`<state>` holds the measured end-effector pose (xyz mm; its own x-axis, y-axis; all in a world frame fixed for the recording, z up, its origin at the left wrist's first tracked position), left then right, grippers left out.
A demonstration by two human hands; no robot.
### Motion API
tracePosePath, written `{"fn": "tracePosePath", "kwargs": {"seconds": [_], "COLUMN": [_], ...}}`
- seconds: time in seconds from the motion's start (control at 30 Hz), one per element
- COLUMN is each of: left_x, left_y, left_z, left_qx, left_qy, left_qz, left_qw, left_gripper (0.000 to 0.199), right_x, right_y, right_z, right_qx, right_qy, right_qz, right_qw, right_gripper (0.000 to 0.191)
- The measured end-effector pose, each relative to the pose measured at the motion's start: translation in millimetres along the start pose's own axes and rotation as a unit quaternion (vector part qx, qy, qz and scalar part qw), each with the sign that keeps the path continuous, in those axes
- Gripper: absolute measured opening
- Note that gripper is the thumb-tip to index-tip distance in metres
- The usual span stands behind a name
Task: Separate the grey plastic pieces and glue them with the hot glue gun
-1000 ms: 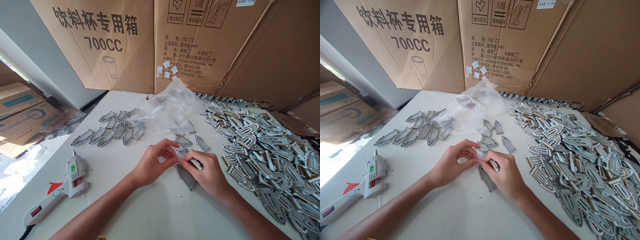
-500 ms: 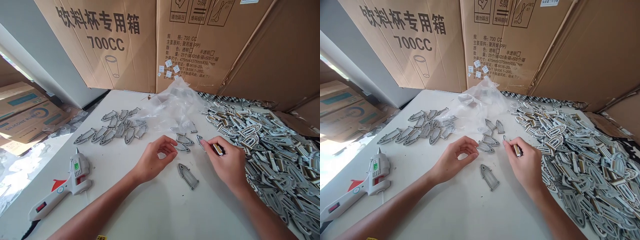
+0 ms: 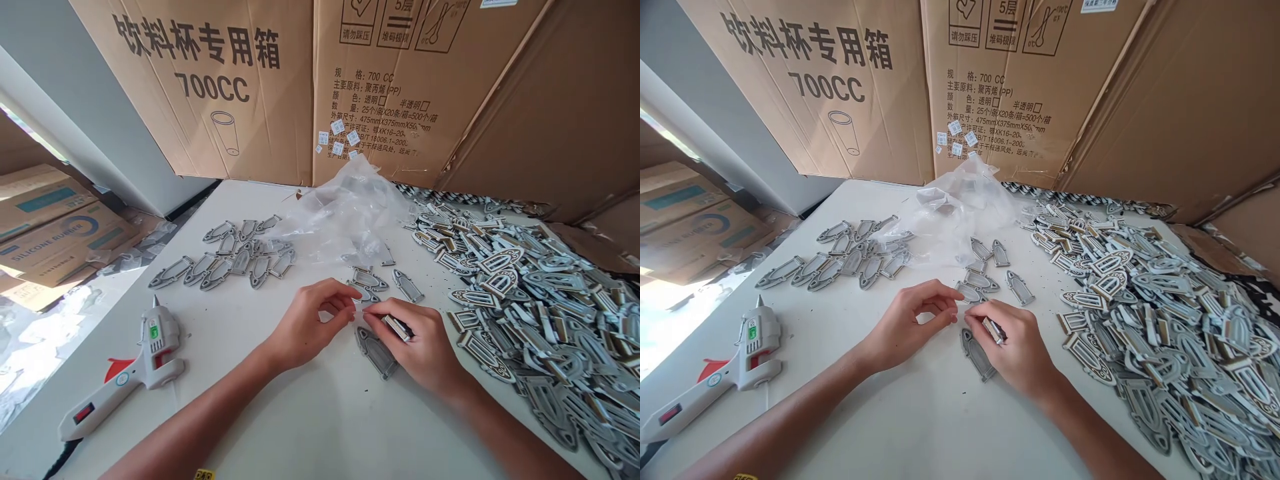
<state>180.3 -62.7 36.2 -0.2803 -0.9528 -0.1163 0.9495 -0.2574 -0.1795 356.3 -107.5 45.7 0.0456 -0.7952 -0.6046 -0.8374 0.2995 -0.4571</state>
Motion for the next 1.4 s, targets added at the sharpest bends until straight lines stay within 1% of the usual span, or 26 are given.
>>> {"fn": "tracePosePath", "kwargs": {"seconds": [0.07, 0.13, 0.2, 0.3, 0.37, 0.43, 0.5, 0.6, 0.7, 0.8, 0.9, 1.0, 1.07, 1.13, 1.2, 1.3, 1.33, 1.4], "left_x": [0, 0, 0, -1, -2, -3, -3, -4, -3, -2, 1, 2, 2, 2, 0, -2, -3, -4], "left_y": [0.1, 0.5, -0.3, -2.2, -2.3, -2.8, -4.1, -5.9, -6.3, -4.3, 0.5, 4.1, 4.4, 3.8, 1.5, -4.2, -5.9, -7.9], "left_z": [1, 3, 4, 1, -2, -2, -3, -3, -2, 2, 5, 6, 7, 7, 5, 2, 1, 0], "left_qx": [0.021, 0.041, 0.029, -0.020, -0.036, -0.039, -0.040, -0.031, -0.008, -0.022, -0.040, -0.042, -0.043, -0.046, -0.052, -0.053, -0.051, -0.049], "left_qy": [-0.016, -0.025, -0.021, -0.001, 0.013, 0.025, 0.025, -0.001, -0.014, 0.021, 0.061, 0.072, 0.071, 0.066, 0.059, 0.041, 0.037, 0.033], "left_qz": [-0.015, -0.028, -0.021, 0.010, 0.020, 0.027, 0.035, 0.043, 0.045, 0.029, -0.009, -0.040, -0.041, -0.034, -0.011, 0.039, 0.053, 0.069], "left_qw": [1.000, 0.998, 0.999, 1.000, 0.999, 0.999, 0.998, 0.999, 0.999, 0.999, 0.997, 0.996, 0.996, 0.996, 0.997, 0.997, 0.997, 0.996], "left_gripper": [0.014, 0.013, 0.011, 0.011, 0.014, 0.016, 0.014, 0.011, 0.013, 0.010, 0.017, 0.019, 0.017, 0.014, 0.014, 0.012, 0.012, 0.012], "right_x": [-1, -3, -4, -5, -4, -3, -1, 1, 2, 2, 4, 4, 4, 4, 5, 9, 10, 10], "right_y": [-8, -18, -25, -29, -25, -18, -11, -6, -4, -2, 0, 2, 3, 4, 6, 6, 5, 2], "right_z": [7, 16, 26, 32, 30, 26, 22, 21, 20, 17, 16, 17, 17, 17, 17, 17, 18, 21], "right_qx": [0.069, 0.139, 0.153, 0.082, 0.010, -0.055, -0.096, -0.115, -0.107, -0.103, -0.105, -0.102, -0.099, -0.094, -0.093, -0.116, -0.129, -0.150], "right_qy": [-0.006, 0.003, 0.041, 0.117, 0.162, 0.192, 0.207, 0.214, 0.196, 0.176, 0.180, 0.189, 0.189, 0.188, 0.198, 0.223, 0.229, 0.241], "right_qz": [0.057, 0.111, 0.124, 0.099, 0.065, 0.025, -0.008, -0.028, -0.022, -0.026, -0.037, -0.037, -0.040, -0.053, -0.082, -0.137, -0.147, -0.147], "right_qw": [0.996, 0.984, 0.980, 0.985, 0.985, 0.980, 0.974, 0.970, 0.974, 0.979, 0.977, 0.976, 0.976, 0.976, 0.972, 0.958, 0.953, 0.947], "right_gripper": [0.012, 0.016, 0.021, 0.023, 0.023, 0.024, 0.025, 0.024, 0.020, 0.018, 0.018, 0.019, 0.020, 0.019, 0.019, 0.043, 0.049, 0.055]}}
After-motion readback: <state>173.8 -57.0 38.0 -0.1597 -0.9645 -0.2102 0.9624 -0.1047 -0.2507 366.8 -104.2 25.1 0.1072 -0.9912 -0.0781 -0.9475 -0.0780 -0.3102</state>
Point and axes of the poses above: each hand's wrist, its own x-axis away from the middle knuckle, its own y-axis out of the palm, z = x × y, the point moved 6 cm from there along -x, towards the middle knuckle, and after that the axes turned 13 degrees about z, right-handed, at the moved point
